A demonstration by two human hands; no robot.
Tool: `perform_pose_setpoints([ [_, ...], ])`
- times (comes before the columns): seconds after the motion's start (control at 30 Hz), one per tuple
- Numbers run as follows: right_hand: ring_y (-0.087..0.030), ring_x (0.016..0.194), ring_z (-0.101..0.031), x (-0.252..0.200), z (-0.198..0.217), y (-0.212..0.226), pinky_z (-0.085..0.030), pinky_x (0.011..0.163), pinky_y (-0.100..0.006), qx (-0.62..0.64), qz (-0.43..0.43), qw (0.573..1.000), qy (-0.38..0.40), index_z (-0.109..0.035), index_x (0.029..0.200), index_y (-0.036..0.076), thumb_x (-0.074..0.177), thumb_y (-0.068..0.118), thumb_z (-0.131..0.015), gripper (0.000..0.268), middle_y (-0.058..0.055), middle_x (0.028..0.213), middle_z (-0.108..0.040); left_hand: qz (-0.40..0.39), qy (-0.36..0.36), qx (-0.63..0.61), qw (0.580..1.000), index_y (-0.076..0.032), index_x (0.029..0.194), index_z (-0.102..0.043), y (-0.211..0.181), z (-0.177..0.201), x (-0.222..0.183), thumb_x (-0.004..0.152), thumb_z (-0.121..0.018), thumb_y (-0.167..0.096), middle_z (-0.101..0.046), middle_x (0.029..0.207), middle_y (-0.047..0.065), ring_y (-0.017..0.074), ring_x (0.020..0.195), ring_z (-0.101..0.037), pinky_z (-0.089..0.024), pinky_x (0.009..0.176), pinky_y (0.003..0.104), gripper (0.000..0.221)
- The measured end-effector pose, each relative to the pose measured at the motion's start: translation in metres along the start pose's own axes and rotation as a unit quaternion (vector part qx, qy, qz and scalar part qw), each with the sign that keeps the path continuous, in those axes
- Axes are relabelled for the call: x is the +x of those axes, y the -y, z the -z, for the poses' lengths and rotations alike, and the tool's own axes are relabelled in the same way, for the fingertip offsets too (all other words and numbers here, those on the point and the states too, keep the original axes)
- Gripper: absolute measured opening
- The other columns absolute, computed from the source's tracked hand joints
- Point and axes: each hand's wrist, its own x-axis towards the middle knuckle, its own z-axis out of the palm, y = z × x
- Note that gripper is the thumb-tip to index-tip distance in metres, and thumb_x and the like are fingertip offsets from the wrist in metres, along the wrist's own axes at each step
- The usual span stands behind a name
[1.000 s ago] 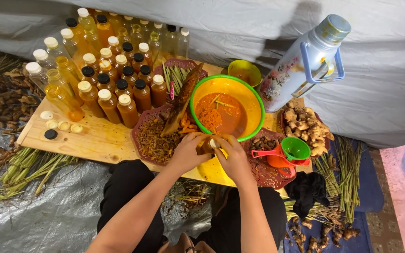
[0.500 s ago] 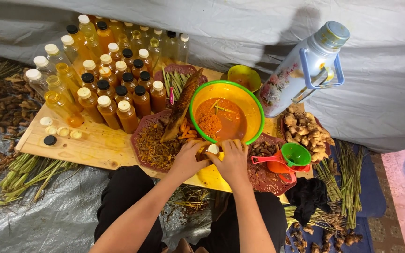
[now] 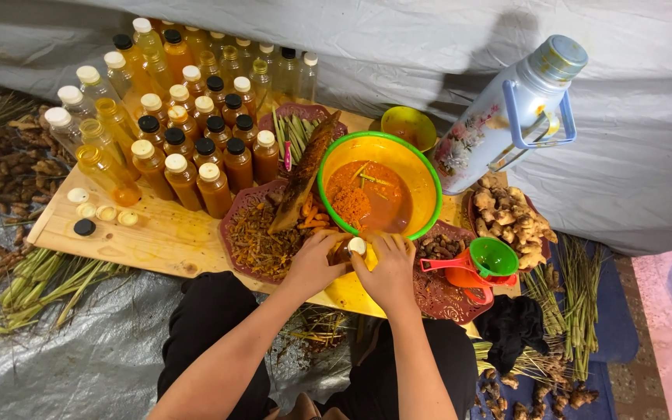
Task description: The person pours a red liquid from a large bowl into small plastic bottles using a red funnel. They place the filled bottles on a wooden board and repeat the process for several bottles.
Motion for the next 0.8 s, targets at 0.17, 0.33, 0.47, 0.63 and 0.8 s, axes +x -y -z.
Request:
perform_pose_setpoints([
  [0.17,-0.023,0.102,-0.067,-0.001,-0.008,0.0,-0.037,0.113,-0.052,-0.054,0.041,0.996,-0.051,-0.078,0.106,0.016,0.092,0.035,-0.086,0.025,-0.003,0.09,-0.071,-0.011,-0.021,-0.017,1.0,-0.016,0.153,-0.063,0.007,-0.012,0.002,0.094,-0.081,-0.042,-0.057,0.155,0.015,0.0434,0.156,-0.044,-0.042,0.125,0.059,0.067],
  [0.33,-0.022,0.092,-0.069,-0.002,-0.015,-0.001,-0.04,0.11,-0.048,-0.098,0.059,0.989,-0.091,-0.076,0.097,0.016,0.093,0.042,-0.085,0.028,-0.002,0.081,-0.069,-0.039,-0.055,-0.018,0.998,-0.015,0.15,-0.064,0.011,-0.019,0.002,0.093,-0.081,-0.034,-0.059,0.152,0.017,0.0473,0.152,-0.047,-0.042,0.124,0.06,0.063],
  [0.47,-0.025,0.091,-0.068,-0.003,-0.019,0.0,-0.04,0.108,-0.048,-0.135,0.08,0.98,-0.12,-0.072,0.094,0.015,0.092,0.045,-0.083,0.032,-0.004,0.084,-0.067,-0.068,-0.093,-0.011,0.993,-0.015,0.146,-0.066,0.02,-0.027,0.003,0.091,-0.083,-0.029,-0.062,0.144,0.016,0.0469,0.145,-0.054,-0.046,0.12,0.058,0.06],
  [0.63,-0.026,0.099,-0.069,-0.006,-0.018,0.014,-0.042,0.107,-0.046,-0.124,0.047,0.986,-0.098,-0.072,0.097,0.013,0.092,0.036,-0.083,0.027,-0.005,0.089,-0.068,-0.068,-0.095,-0.037,0.992,-0.012,0.145,-0.064,0.019,-0.028,0.002,0.093,-0.081,-0.026,-0.061,0.142,0.018,0.0476,0.144,-0.054,-0.048,0.117,0.058,0.057],
  [0.8,-0.027,0.093,-0.071,-0.013,-0.028,-0.001,-0.05,0.102,-0.048,-0.104,0.041,0.99,-0.089,-0.071,0.097,0.014,0.08,0.033,-0.089,0.03,-0.004,0.088,-0.067,-0.087,-0.028,0.011,0.996,-0.005,0.15,-0.058,-0.003,-0.013,-0.012,0.091,-0.079,-0.024,-0.06,0.143,0.023,0.0497,0.144,-0.052,-0.05,0.112,0.056,0.066],
])
